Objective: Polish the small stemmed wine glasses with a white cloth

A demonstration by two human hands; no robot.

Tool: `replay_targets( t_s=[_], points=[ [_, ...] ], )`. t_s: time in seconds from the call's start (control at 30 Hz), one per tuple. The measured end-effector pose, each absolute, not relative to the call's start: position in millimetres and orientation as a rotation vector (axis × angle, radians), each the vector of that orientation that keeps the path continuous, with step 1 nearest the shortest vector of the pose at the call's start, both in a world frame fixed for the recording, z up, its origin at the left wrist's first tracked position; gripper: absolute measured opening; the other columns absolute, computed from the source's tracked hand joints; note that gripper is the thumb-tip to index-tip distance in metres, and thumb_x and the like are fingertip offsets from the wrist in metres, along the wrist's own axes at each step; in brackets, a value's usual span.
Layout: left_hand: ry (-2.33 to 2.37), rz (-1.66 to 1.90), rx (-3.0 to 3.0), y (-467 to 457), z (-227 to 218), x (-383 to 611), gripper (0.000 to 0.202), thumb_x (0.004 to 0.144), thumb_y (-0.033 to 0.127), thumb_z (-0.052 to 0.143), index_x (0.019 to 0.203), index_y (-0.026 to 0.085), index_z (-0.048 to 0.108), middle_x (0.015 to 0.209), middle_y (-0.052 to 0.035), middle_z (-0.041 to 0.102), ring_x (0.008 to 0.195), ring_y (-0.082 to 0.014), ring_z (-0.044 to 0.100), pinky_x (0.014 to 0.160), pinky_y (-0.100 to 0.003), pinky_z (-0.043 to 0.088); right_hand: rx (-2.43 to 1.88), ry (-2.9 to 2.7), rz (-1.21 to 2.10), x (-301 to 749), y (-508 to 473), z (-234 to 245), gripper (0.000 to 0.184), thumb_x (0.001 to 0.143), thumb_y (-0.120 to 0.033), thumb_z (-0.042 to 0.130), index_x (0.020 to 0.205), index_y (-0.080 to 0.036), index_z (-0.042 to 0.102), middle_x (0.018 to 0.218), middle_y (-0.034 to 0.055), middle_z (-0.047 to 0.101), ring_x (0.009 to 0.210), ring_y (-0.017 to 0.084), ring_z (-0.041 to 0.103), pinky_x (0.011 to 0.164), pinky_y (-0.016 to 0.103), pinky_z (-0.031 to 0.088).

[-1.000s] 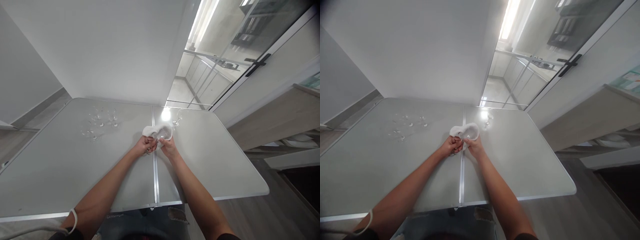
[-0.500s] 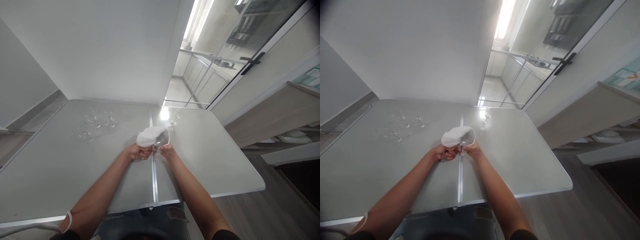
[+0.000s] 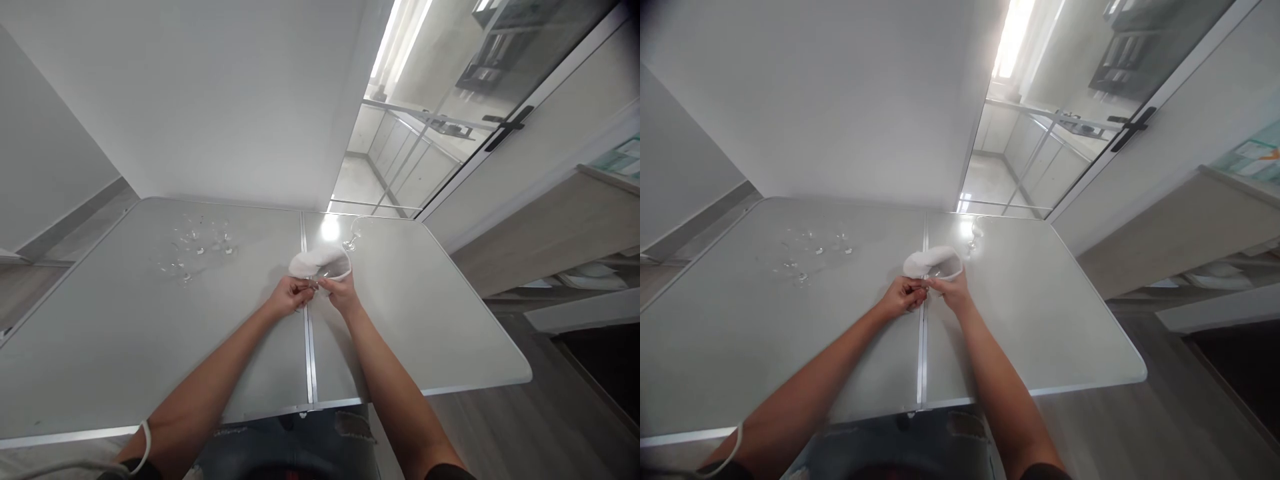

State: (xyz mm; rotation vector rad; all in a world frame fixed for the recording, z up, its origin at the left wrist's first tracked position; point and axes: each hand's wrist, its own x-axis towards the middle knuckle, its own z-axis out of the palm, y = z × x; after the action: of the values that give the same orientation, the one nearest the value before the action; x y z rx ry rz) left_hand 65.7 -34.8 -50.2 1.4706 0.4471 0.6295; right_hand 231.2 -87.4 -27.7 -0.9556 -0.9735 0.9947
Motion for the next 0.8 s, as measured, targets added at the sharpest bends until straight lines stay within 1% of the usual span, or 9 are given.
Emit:
replay_targets(
  t_s=[0.1, 0.17, 0.27, 0.4, 0.47, 0.57, 0.63, 0.73, 0.8],
  points=[
    [0.317, 0.244, 1.125, -32, -49, 61, 0.039, 0.08, 0.052, 0.072, 0.084, 0.014, 0.064, 0.055, 0.0064, 0.038, 0.045, -0.0047, 0.025, 0.048, -0.022, 0.032, -0.772, -0.95, 1.269, 240, -87, -42, 0.071, 0.042, -0.059, 0.092, 0.096, -0.021, 0.066, 0.079, 0.0037, 0.071, 0.064, 0.02, 0.064, 0.048, 0.029, 0.051],
    [0.321, 0.138, 1.045, -31, -48, 61, 0.039, 0.079, 0.052, 0.073, 0.082, 0.014, 0.063, 0.056, 0.0068, 0.038, 0.045, -0.0035, 0.022, 0.047, -0.022, 0.032, -0.731, -0.933, 1.377, 241, -86, -47, 0.074, 0.039, -0.06, 0.093, 0.096, -0.021, 0.065, 0.071, 0.0019, 0.069, 0.057, 0.018, 0.06, 0.043, 0.028, 0.047],
    [0.449, 0.397, 1.202, -34, -46, 65, 0.04, 0.079, 0.053, 0.072, 0.074, 0.015, 0.06, 0.056, 0.0049, 0.04, 0.046, -0.0054, 0.027, 0.048, -0.022, 0.03, -0.78, -0.848, 1.352, 237, -82, -43, 0.06, 0.05, -0.048, 0.093, 0.097, -0.022, 0.067, 0.072, 0.0004, 0.068, 0.057, 0.017, 0.059, 0.049, 0.028, 0.051],
    [0.719, 0.883, 1.709, -36, -49, 73, 0.023, 0.08, 0.039, 0.072, 0.071, 0.018, 0.064, 0.057, 0.0013, 0.047, 0.054, -0.0114, 0.04, 0.056, -0.024, 0.033, -0.983, -0.828, 1.02, 225, -78, -29, 0.04, 0.059, -0.032, 0.093, 0.09, -0.021, 0.07, 0.084, 0.0026, 0.071, 0.074, 0.018, 0.065, 0.069, 0.031, 0.055],
    [0.819, 0.977, 1.883, -35, -53, 73, 0.012, 0.08, 0.032, 0.071, 0.085, 0.021, 0.072, 0.062, -0.0008, 0.054, 0.058, -0.0142, 0.046, 0.059, -0.025, 0.035, -1.104, -0.881, 0.839, 224, -78, -24, 0.037, 0.061, -0.031, 0.092, 0.089, -0.02, 0.072, 0.084, 0.0025, 0.07, 0.076, 0.018, 0.064, 0.071, 0.031, 0.053],
    [0.865, 0.966, 2.034, -33, -57, 70, 0.019, 0.081, 0.03, 0.07, 0.099, 0.023, 0.074, 0.07, -0.0049, 0.061, 0.063, -0.0179, 0.052, 0.062, -0.026, 0.035, -1.196, -1.06, 0.648, 231, -80, -19, 0.028, 0.061, -0.031, 0.092, 0.077, -0.021, 0.072, 0.082, 0.0012, 0.067, 0.075, 0.017, 0.059, 0.069, 0.03, 0.05],
    [0.85, 0.923, 2.093, -33, -59, 69, 0.019, 0.082, 0.032, 0.069, 0.098, 0.022, 0.074, 0.072, -0.0069, 0.064, 0.063, -0.0192, 0.053, 0.062, -0.027, 0.034, -1.193, -1.234, 0.608, 240, -81, -16, 0.025, 0.062, -0.033, 0.091, 0.066, -0.021, 0.07, 0.08, 0.0014, 0.065, 0.074, 0.017, 0.057, 0.068, 0.03, 0.049],
    [0.787, 0.902, 2.083, -33, -59, 68, 0.015, 0.08, 0.035, 0.073, 0.087, 0.022, 0.074, 0.071, -0.0086, 0.064, 0.065, -0.0208, 0.055, 0.064, -0.029, 0.037, -1.13, -1.401, 0.686, 253, -83, -12, 0.023, 0.071, -0.036, 0.086, 0.064, -0.021, 0.07, 0.08, 0.0032, 0.067, 0.074, 0.018, 0.059, 0.069, 0.032, 0.049],
    [0.736, 0.907, 2.059, -34, -58, 68, 0.014, 0.078, 0.036, 0.075, 0.079, 0.022, 0.073, 0.071, -0.0093, 0.065, 0.068, -0.0224, 0.057, 0.068, -0.03, 0.04, -1.104, -1.36, 0.815, 259, -84, -13, 0.032, 0.076, -0.04, 0.082, 0.058, -0.02, 0.065, 0.069, 0.0012, 0.062, 0.063, 0.014, 0.054, 0.061, 0.029, 0.046]
  ],
)
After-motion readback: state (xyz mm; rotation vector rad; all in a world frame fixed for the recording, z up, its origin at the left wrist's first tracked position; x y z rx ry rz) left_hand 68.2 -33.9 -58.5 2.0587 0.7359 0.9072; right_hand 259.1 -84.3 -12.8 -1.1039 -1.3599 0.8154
